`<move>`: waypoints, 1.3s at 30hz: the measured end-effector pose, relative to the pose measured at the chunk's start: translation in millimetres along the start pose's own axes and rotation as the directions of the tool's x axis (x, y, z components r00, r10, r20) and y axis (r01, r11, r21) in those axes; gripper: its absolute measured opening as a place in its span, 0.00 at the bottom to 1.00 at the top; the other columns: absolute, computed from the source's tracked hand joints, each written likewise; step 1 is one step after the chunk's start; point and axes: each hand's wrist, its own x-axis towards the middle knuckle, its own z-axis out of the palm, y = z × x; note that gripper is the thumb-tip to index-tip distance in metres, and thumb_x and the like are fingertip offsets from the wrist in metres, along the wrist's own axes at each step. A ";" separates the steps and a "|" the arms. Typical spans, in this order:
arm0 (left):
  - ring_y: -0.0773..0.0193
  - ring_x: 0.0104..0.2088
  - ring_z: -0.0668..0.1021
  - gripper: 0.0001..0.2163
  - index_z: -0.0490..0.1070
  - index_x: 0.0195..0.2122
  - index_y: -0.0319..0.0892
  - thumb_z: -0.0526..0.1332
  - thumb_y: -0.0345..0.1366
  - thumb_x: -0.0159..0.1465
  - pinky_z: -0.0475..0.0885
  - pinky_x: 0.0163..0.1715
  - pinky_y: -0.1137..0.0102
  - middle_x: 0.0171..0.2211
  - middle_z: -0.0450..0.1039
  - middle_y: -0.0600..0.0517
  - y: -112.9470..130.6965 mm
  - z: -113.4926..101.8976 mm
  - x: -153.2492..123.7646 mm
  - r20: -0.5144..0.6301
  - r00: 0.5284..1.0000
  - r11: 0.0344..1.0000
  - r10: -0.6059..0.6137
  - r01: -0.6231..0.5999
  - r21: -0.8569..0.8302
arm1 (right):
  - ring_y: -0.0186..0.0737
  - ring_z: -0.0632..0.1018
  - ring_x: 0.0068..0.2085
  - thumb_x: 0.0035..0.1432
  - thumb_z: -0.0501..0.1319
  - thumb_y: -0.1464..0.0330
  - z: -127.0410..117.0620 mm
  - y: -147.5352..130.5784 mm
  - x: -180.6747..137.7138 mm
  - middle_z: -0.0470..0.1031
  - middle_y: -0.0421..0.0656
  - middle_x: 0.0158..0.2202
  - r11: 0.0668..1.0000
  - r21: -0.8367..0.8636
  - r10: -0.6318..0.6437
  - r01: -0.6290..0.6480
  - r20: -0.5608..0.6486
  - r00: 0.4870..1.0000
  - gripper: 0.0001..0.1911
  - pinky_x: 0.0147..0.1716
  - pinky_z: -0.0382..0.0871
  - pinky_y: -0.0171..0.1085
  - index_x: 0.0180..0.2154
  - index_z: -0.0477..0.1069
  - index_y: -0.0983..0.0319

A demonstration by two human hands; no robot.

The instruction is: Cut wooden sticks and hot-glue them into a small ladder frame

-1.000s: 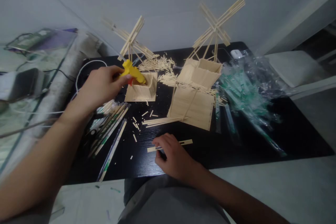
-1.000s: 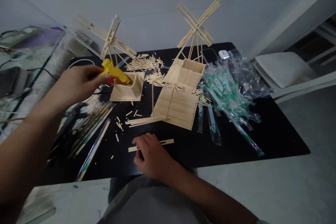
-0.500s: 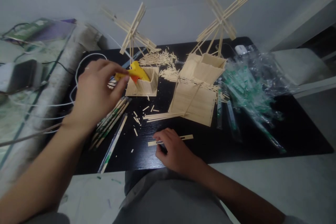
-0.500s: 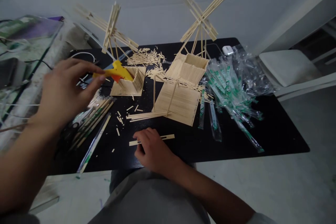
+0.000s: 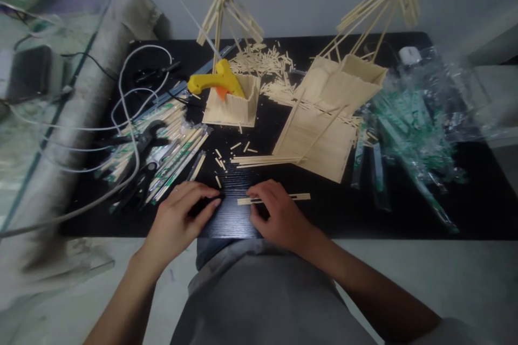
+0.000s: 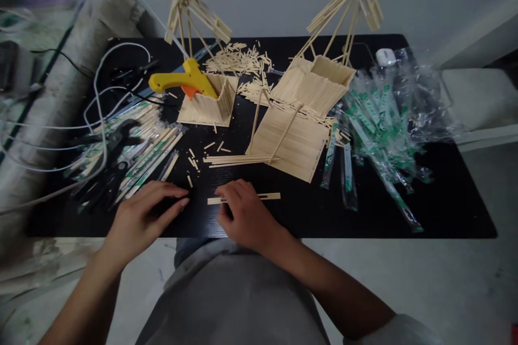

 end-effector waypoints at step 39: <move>0.53 0.40 0.80 0.09 0.73 0.43 0.44 0.64 0.44 0.70 0.71 0.41 0.61 0.36 0.77 0.50 0.6 14.7 17.9 -0.028 0.997 0.959 -0.075 0.080 0.272 | 0.51 0.77 0.44 0.67 0.58 0.76 -4.5 -6.5 -3.2 0.79 0.51 0.41 0.980 -0.194 -0.033 0.042 0.049 0.998 0.09 0.46 0.72 0.50 0.44 0.75 0.63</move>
